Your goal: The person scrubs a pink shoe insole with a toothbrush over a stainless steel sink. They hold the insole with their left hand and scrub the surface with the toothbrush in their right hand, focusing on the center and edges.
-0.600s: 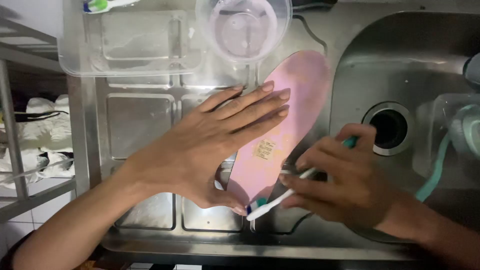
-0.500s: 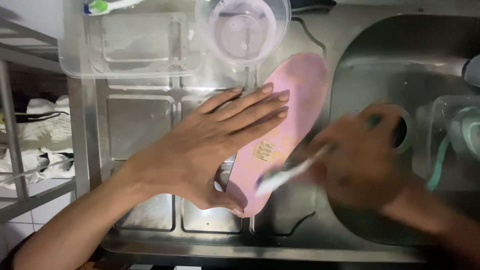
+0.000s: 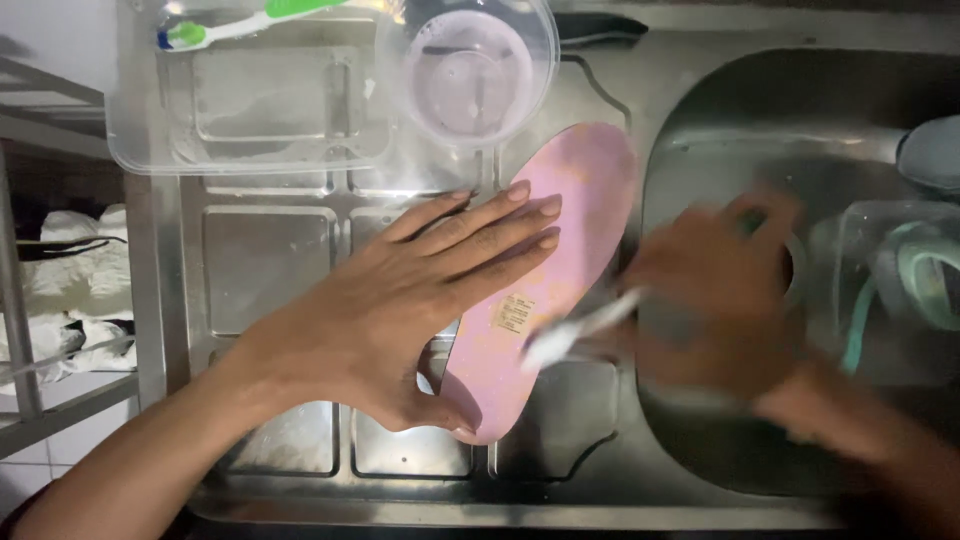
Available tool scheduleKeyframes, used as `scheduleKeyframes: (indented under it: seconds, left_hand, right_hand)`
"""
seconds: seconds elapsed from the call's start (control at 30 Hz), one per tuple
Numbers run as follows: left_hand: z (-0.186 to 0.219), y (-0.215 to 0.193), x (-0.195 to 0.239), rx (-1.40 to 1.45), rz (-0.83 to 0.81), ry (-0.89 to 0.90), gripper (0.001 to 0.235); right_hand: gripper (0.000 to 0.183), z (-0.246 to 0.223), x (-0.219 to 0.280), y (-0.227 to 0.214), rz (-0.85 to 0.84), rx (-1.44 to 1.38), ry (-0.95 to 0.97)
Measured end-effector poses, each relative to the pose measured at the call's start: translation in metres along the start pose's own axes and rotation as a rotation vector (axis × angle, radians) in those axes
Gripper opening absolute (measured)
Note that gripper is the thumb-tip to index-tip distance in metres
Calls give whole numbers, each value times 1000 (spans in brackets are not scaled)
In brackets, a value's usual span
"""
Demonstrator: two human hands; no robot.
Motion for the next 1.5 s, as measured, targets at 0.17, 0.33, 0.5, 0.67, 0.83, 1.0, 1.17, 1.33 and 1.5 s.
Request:
scheduleKeyframes:
  seconds: [0.17,0.33,0.5,0.67,0.83,1.0,1.17,1.33,1.5]
  left_hand:
    - [1,-2,1,13,17,12,133]
    - [3,1,1,6,6,22,134]
    - [4,-1,-1,-28,37,23,138]
    - [3,0,-2,-69,22,40,138]
    - [3,3,-3,-97,12,41,140]
    - [5,0,-2,-56,22,31,135]
    - [4,1,-2,-47,19,23,135]
    - [6,0,0,-78,16,51,134]
    - [5,-2,-2,-2,4,11,133]
  right_hand:
    - [29,37,-6,-19,130,-60,97]
    - [40,-38,-5,-23,117,-288,-102]
    - [36,43,0,-8,149,-156,77]
    - [39,11,-4,-16,168,-240,51]
    - [43,-10,-4,-14,132,-311,-77]
    - [43,35,-4,-16,207,-214,110]
    - [44,-6,-7,-17,179,-245,-36]
    - [40,37,-4,-14,189,-134,48]
    - [43,8,-9,-20,184,-243,-32]
Point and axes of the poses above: each hand's wrist, its own x-axis away from the middle knuckle, its own y-axis out of the palm, z = x × y, the point moved 10 cm from there along -x, towards the middle knuckle, and after that the axes turned 10 degrees about z, right-handed, at the moved point
